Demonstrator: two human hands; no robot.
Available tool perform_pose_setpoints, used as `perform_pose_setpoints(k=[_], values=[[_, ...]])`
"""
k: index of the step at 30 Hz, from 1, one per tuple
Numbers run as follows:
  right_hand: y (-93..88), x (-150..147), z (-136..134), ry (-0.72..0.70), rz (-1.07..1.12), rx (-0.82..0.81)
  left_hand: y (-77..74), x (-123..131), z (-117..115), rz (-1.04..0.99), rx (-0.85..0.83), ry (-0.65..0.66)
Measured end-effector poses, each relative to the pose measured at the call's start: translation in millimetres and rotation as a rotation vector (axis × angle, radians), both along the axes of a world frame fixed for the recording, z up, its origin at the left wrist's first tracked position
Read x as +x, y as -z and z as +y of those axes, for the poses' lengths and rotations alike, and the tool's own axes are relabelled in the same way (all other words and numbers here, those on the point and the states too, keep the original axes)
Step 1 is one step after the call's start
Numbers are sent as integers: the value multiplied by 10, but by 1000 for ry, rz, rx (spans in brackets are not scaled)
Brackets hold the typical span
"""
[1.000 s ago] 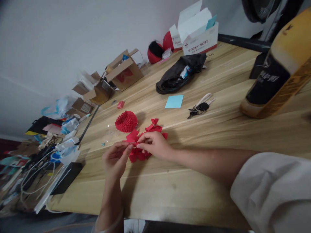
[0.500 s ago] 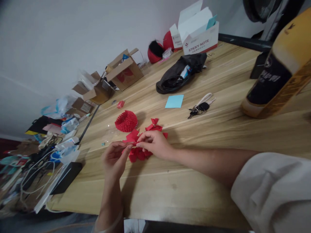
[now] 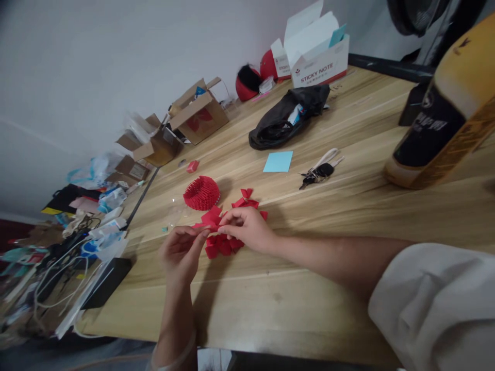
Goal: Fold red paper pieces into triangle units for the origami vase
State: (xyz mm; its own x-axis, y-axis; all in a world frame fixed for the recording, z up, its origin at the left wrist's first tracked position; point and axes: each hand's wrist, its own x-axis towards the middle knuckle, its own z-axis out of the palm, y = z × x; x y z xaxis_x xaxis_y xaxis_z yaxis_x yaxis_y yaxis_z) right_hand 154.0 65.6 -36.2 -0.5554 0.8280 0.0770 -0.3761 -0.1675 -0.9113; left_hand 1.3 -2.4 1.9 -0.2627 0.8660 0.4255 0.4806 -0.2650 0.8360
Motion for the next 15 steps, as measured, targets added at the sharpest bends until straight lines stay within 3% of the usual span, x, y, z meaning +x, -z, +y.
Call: perform_pose_setpoints(k=[15], values=[[12, 5, -16, 24, -2, 86, 5, -1, -19, 10, 12, 8]])
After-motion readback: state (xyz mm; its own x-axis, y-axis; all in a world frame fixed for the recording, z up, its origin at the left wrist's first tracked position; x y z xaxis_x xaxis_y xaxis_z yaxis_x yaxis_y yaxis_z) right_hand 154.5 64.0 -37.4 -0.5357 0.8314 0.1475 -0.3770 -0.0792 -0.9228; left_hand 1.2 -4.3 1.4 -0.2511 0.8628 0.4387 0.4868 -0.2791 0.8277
